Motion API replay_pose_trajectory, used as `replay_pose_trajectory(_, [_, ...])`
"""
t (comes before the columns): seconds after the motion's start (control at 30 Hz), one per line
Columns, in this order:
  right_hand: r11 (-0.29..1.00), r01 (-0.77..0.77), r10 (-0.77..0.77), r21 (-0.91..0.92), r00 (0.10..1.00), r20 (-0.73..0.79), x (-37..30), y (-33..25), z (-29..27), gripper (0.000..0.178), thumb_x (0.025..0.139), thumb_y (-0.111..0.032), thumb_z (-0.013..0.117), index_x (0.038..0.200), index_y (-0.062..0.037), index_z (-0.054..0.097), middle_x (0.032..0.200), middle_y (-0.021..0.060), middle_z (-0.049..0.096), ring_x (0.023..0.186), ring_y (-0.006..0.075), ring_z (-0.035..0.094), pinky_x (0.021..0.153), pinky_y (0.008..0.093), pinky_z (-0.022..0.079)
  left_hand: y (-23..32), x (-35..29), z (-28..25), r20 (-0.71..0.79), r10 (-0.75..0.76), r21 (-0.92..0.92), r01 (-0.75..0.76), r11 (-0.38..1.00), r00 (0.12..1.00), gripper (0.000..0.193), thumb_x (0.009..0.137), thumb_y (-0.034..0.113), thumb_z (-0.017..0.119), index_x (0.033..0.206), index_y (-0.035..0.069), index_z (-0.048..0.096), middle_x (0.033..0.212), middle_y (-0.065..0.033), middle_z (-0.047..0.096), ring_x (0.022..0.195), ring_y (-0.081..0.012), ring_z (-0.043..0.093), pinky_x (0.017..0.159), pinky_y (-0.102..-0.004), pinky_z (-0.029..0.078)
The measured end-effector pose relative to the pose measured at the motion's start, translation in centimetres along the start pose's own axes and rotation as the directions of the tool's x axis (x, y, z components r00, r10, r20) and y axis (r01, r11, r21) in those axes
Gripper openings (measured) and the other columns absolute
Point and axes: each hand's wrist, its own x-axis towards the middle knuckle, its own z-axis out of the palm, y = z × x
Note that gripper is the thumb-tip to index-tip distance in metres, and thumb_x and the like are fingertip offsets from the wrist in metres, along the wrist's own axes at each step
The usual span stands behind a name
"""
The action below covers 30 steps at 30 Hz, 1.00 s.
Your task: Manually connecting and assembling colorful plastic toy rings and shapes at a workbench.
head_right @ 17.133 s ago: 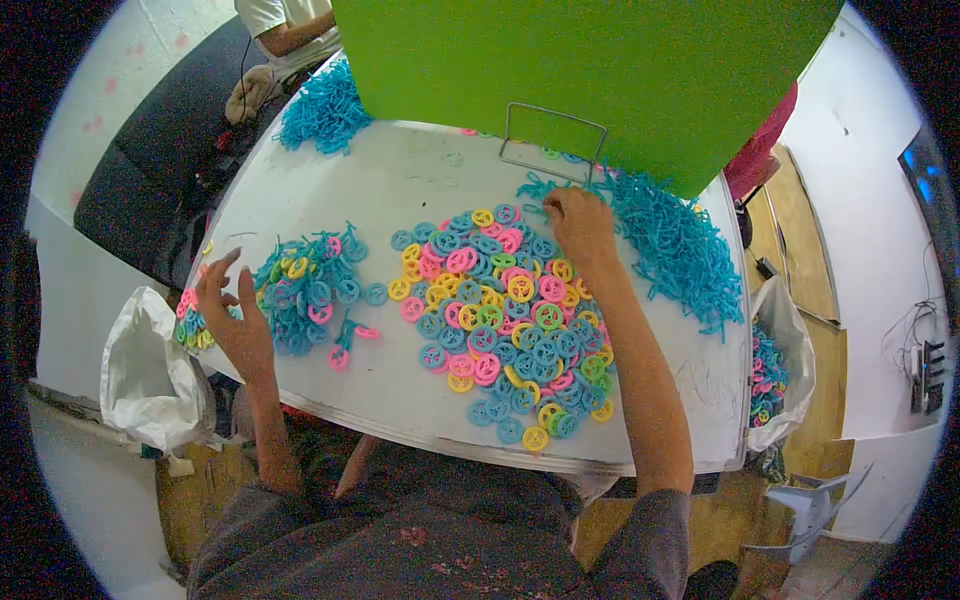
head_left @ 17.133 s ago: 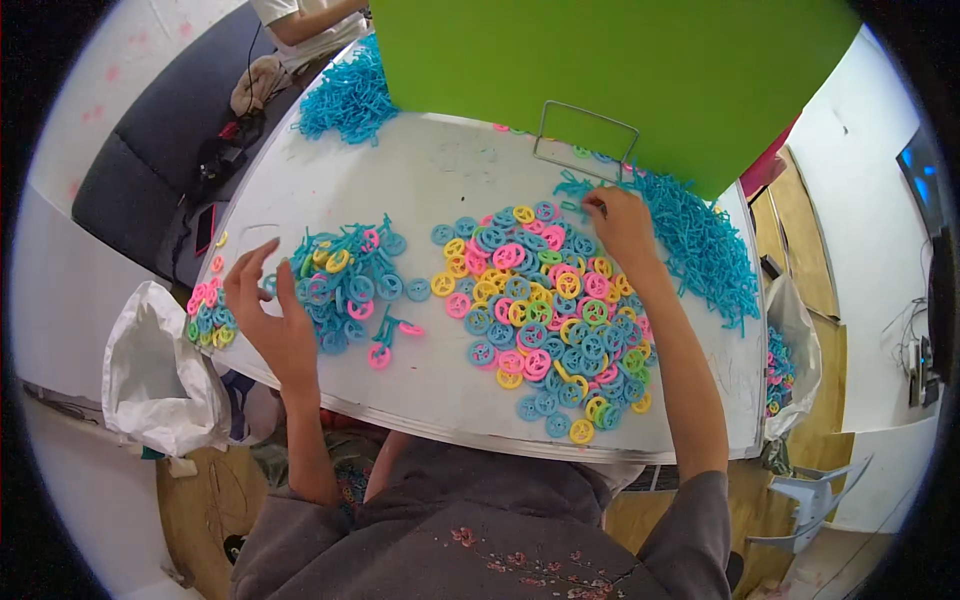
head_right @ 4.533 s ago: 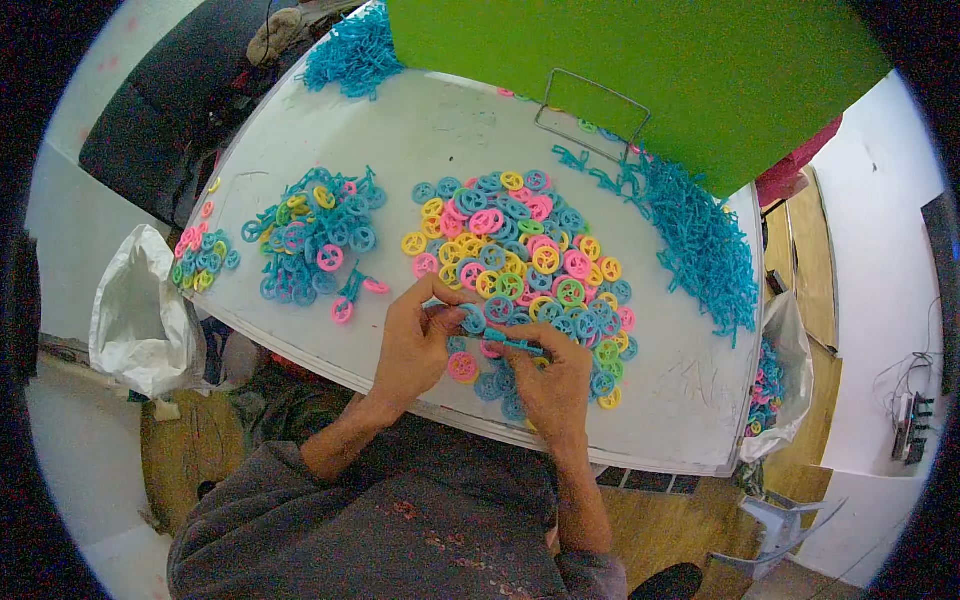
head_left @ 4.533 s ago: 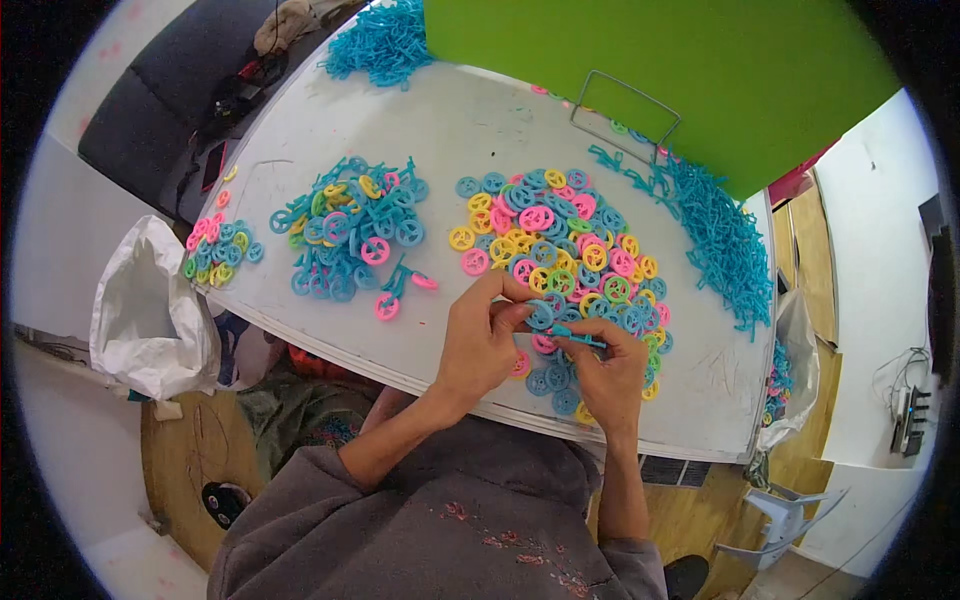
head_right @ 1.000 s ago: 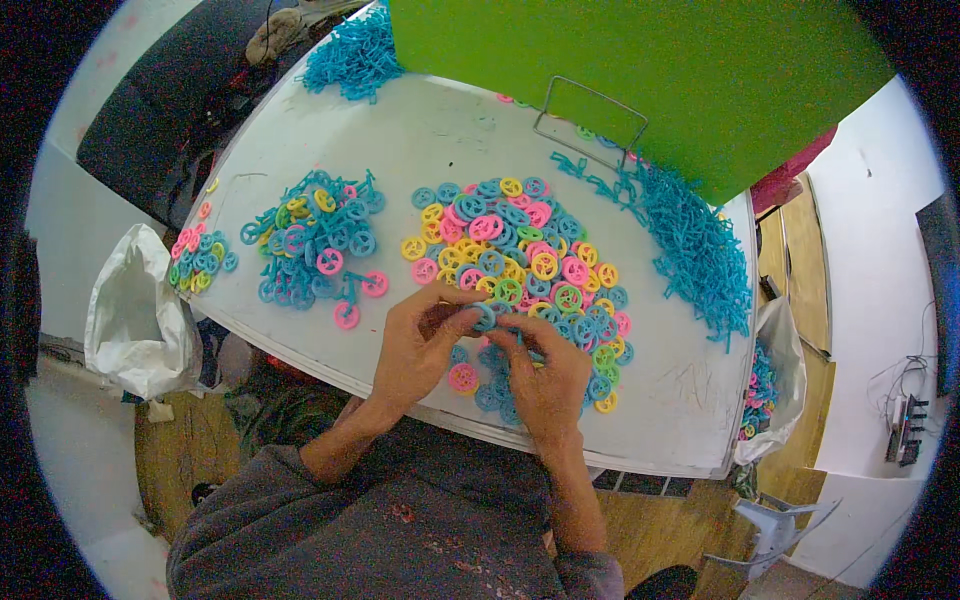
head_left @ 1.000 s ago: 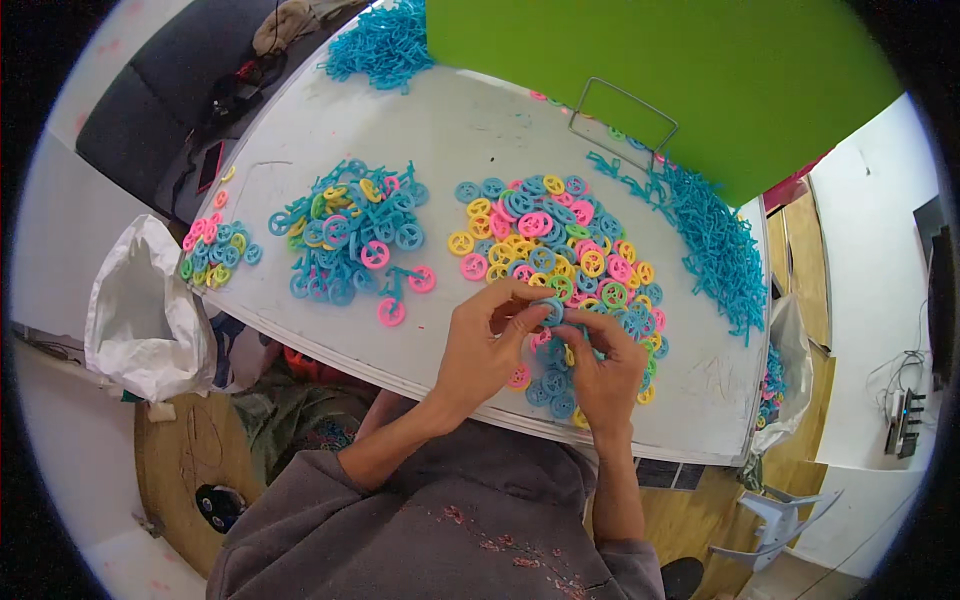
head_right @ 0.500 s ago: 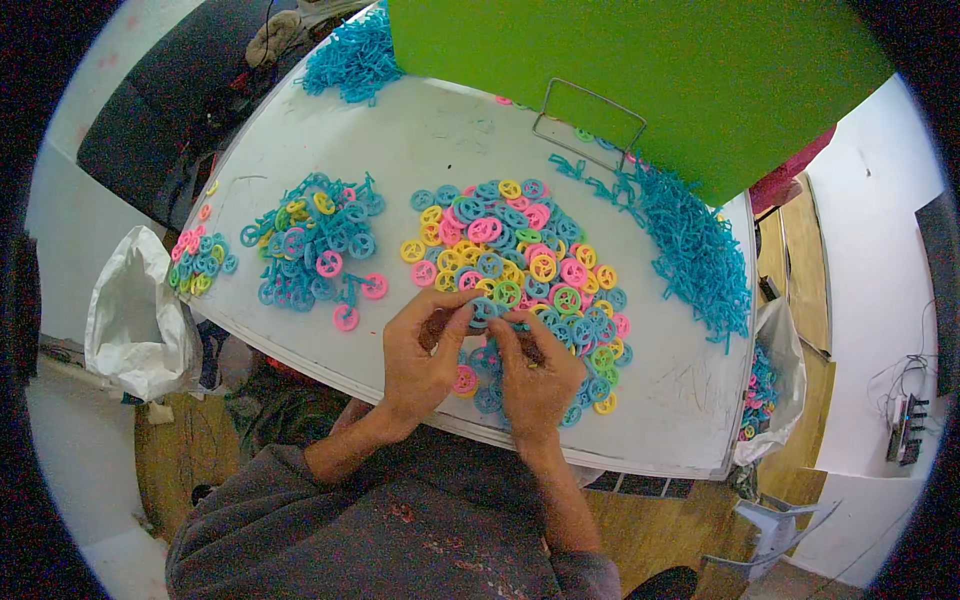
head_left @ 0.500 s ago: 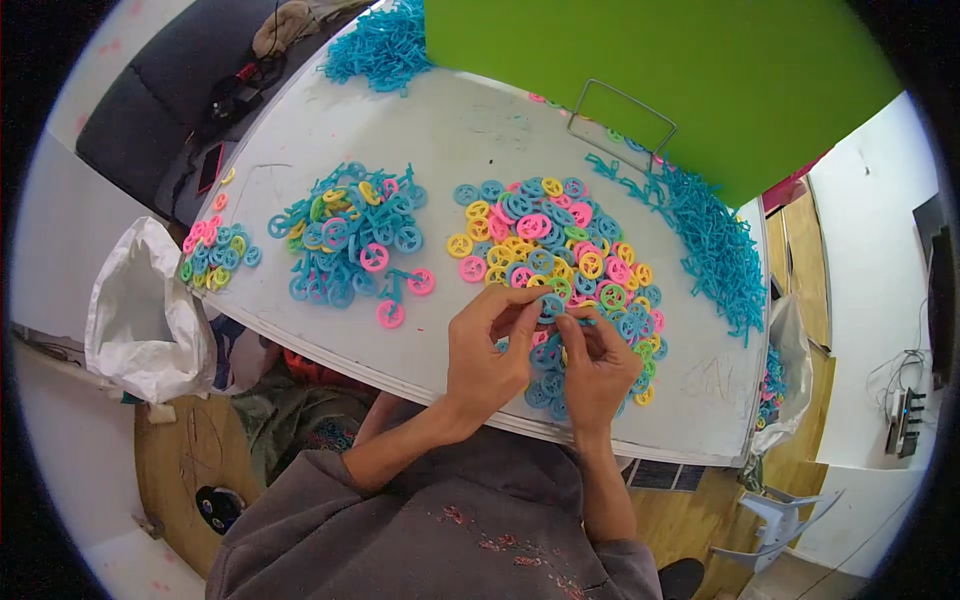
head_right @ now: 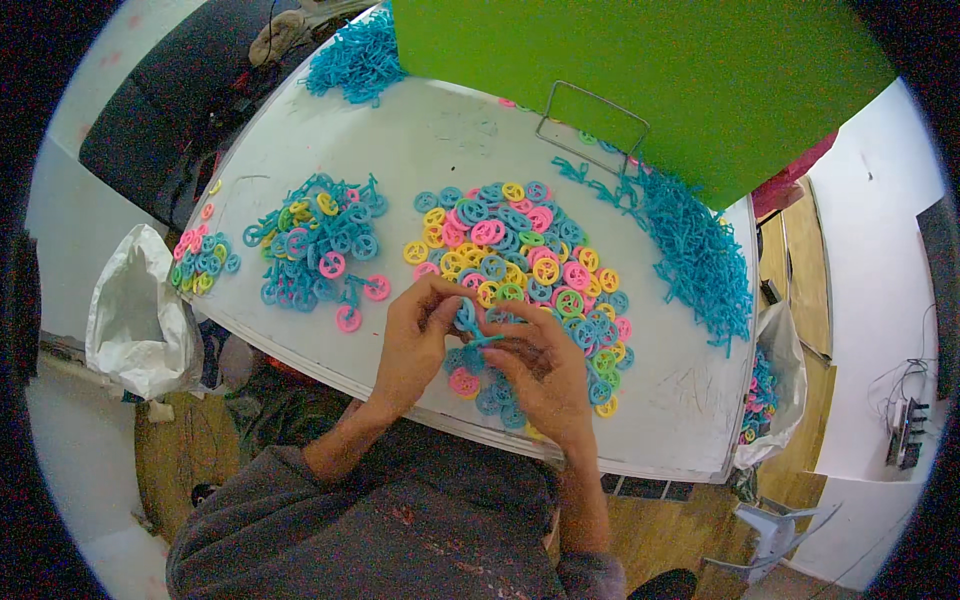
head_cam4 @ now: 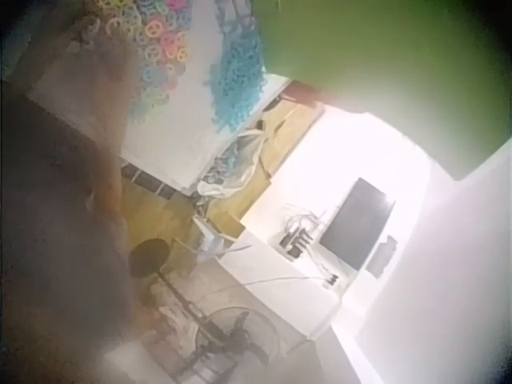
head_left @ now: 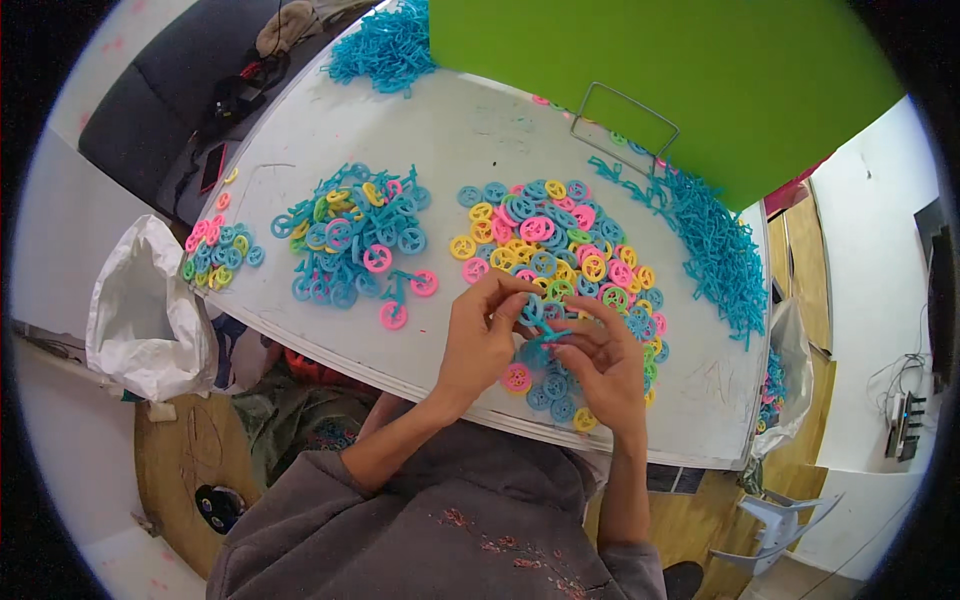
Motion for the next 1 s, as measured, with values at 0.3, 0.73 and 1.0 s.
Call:
replay_pose_trajectory(0.3, [0.942,0.105,-0.075,-0.319,0.992,0.106,0.9,-0.3,-1.0,0.031,0.080,0.011,0.059,0.109,-0.0004,0.062,0.096,0.0050,0.063,0.082,0.0111,0.060,0.075,0.0230,0.049,0.4,-0.3,-0.3,0.110,-0.067,-0.001,0.068,0.998,0.992,0.019,0.093,0.004,0.049,0.108,0.002,0.059,0.090,-0.0029,0.060,0.075,-0.0084,0.056,0.066,-0.0238,0.049])
replay_pose_trajectory(0.73, [0.508,0.200,-0.455,-0.838,0.888,-0.063,15.1,-0.7,-12.0,0.022,0.079,-0.011,0.069,0.100,-0.0045,0.066,0.090,0.0101,0.068,0.077,0.0203,0.065,0.070,0.0298,0.050,5.8,6.2,-15.6,-0.189,0.383,0.718,-0.139,0.682,0.904,0.022,0.089,0.016,0.058,0.105,0.002,0.065,0.078,-0.0070,0.065,0.062,-0.0124,0.054,0.058,-0.0260,0.040])
replay_pose_trajectory(1.0, [0.030,0.248,-0.514,-0.968,0.834,0.198,20.2,3.5,-13.5,0.017,0.077,-0.020,0.067,0.087,-0.0067,0.067,0.089,0.0137,0.064,0.085,0.0339,0.059,0.073,0.0452,0.047,5.3,5.2,-14.6,-0.204,0.612,0.932,-0.039,0.360,0.764,0.014,0.087,0.010,0.059,0.099,0.006,0.066,0.086,-0.0068,0.060,0.076,-0.0199,0.051,0.065,-0.0306,0.040])
